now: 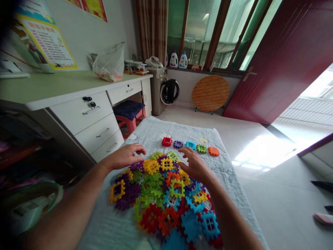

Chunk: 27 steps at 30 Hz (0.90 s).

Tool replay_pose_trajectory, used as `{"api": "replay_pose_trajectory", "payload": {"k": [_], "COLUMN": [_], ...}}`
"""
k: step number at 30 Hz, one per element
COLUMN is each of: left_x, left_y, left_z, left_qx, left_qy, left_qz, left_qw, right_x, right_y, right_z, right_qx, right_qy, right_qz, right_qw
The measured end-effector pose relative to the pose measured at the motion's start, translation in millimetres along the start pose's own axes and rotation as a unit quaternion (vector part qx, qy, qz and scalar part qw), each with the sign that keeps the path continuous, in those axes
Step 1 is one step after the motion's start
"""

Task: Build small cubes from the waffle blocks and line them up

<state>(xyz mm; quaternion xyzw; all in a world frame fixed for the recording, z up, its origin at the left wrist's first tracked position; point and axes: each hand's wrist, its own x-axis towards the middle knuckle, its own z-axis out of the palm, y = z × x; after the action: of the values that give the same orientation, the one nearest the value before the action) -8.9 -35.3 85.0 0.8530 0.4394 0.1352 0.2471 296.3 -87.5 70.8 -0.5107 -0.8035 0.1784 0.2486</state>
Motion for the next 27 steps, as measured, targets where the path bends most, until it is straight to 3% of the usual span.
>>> {"api": "replay_pose_trajectory", "payload": {"k": [5, 9, 12, 21, 27], "left_x": [-47, -86, -102, -104, -102], "left_y": [9, 8, 6, 8, 11], "left_z": [-17.3, -0.6, 16.3, 34.3, 26.8], "left_qx": [0.081, 0.096, 0.085, 0.011, -0.062], "left_qy": [-0.086, -0.098, -0.064, 0.047, 0.055], "left_qz": [-0.016, -0.056, -0.066, -0.058, -0.084], "left_qw": [0.993, 0.989, 0.992, 0.997, 0.993], "right_x": [-25, -39, -42, -43, -45], "right_y": [36, 67, 80, 74, 76], "right_z": [-5, 8, 16, 21, 24], "right_qx": [0.037, 0.082, 0.096, 0.041, 0.027], "right_qy": [0.011, 0.036, 0.057, 0.087, 0.089], "right_qz": [0.083, 0.188, 0.201, 0.193, 0.176], "right_qw": [0.996, 0.978, 0.973, 0.977, 0.98]}}
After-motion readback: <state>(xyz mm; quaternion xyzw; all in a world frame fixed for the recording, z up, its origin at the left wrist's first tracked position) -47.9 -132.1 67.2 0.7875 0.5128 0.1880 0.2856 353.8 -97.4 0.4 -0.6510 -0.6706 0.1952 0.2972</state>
